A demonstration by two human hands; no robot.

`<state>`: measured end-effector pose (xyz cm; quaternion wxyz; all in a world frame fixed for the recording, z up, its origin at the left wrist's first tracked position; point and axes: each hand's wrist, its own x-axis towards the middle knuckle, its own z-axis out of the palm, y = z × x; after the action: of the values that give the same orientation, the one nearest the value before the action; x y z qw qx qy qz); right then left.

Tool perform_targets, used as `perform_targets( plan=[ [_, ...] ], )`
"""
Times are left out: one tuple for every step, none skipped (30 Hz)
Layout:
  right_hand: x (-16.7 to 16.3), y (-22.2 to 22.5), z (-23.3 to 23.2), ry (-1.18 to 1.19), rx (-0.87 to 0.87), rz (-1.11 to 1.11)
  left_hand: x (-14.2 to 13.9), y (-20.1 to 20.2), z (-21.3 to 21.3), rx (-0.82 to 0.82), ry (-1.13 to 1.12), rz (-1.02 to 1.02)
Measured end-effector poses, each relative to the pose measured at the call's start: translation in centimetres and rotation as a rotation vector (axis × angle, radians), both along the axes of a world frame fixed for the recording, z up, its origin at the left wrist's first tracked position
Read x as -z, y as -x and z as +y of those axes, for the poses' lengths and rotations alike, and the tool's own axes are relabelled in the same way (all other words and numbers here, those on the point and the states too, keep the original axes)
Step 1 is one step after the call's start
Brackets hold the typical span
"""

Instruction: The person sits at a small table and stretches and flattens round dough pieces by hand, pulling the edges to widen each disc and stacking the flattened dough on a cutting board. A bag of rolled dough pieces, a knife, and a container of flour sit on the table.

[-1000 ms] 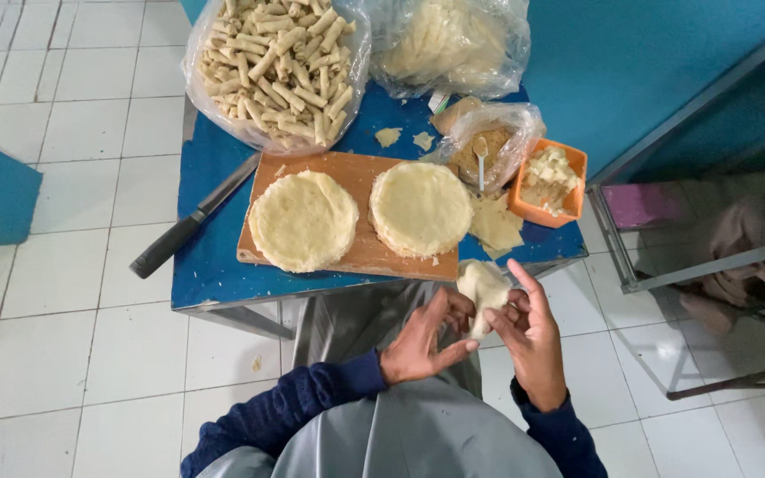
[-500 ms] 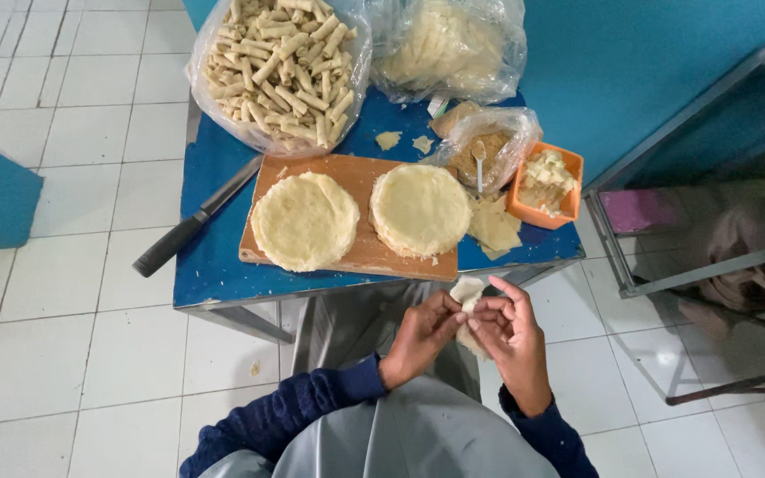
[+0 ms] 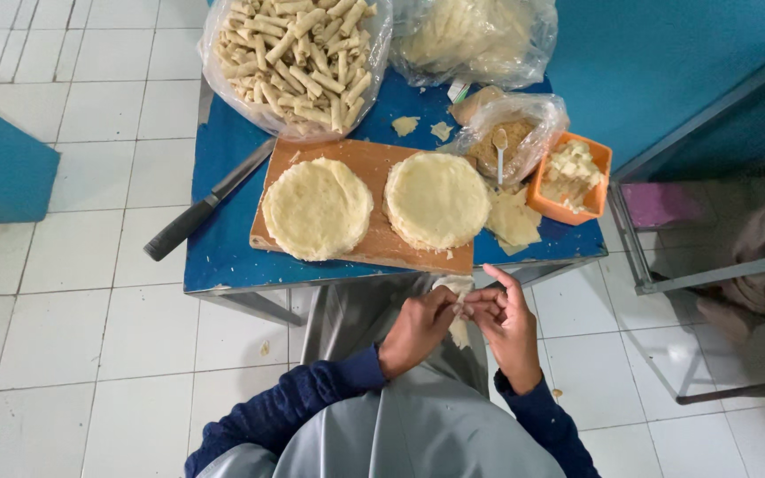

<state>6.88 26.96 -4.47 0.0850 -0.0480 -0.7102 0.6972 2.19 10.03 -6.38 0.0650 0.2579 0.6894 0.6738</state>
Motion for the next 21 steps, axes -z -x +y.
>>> perform_targets(
  plan=[
    [0.3,0.2,-0.1,-0.017,0.019,-0.013,0.4,0.2,-0.1,-0.027,0.086,0.026],
    [0.6,0.3,-0.2,-0.034,0.037,-0.028,0.7,0.4,-0.2,-0.053,0.172,0.051],
    [0.9,0.4,-0.3,-0.054,0.052,-0.043,1.1,0.5,-0.2,-0.083,0.256,0.075],
    [1.2,0.6,-0.3,-0.037,0.047,-0.046,1.3,0.7,-0.2,-0.095,0.244,0.096],
    [1.6,0.8,-0.2,-0.019,0.044,-0.051,1.6,0.8,-0.2,-0.105,0.234,0.116],
    [2.0,0.9,-0.2,-0.001,0.042,-0.055,1.7,0.9,-0.2,-0.114,0.224,0.136],
    [2.5,1.1,-0.2,0.055,0.037,-0.065,1.8,1.0,-0.3,-0.082,0.197,0.027],
    [3.0,1.3,-0.1,0.111,0.033,-0.072,1.9,1.0,-0.4,-0.049,0.17,-0.081],
    [3.5,1.4,0.1,0.166,0.03,-0.082,1.9,1.1,-0.4,-0.014,0.142,-0.19],
    [4.0,1.5,0.2,0.174,0.034,-0.081,1.9,1.1,-0.5,-0.023,0.132,-0.154],
    [4.6,1.5,0.1,0.183,0.038,-0.08,1.8,1.2,-0.7,-0.032,0.122,-0.118],
    [5.1,1.4,0.2,0.192,0.042,-0.082,1.8,1.1,-0.8,-0.042,0.113,-0.086],
    [5.6,1.4,0.2,0.189,0.041,-0.07,1.8,1.1,-0.9,-0.024,0.089,-0.109],
    [6.1,1.4,0.2,0.186,0.041,-0.054,1.8,1.2,-1.0,-0.007,0.064,-0.128],
    [6.5,1.4,0.3,0.182,0.041,-0.038,1.8,1.3,-1.1,0.01,0.039,-0.147],
    [6.9,1.3,0.4,0.281,0.024,-0.032,1.8,1.4,-1.1,-0.018,0.051,-0.172],
    [7.1,1.2,0.6,0.38,0.009,-0.024,1.8,1.5,-1.0,-0.046,0.063,-0.195],
    [7.3,1.2,0.8,0.479,-0.007,-0.017,1.9,1.5,-1.0,-0.074,0.076,-0.219],
    [7.5,1.0,0.9,0.538,-0.015,-0.04,1.9,1.6,-0.9,-0.086,0.063,-0.194],
    [7.6,0.9,1.0,0.596,-0.02,-0.062,1.9,1.6,-0.8,-0.096,0.05,-0.17],
    [7.6,0.7,1.0,0.652,-0.026,-0.085,2.0,1.6,-0.6,-0.106,0.036,-0.145]
  ],
)
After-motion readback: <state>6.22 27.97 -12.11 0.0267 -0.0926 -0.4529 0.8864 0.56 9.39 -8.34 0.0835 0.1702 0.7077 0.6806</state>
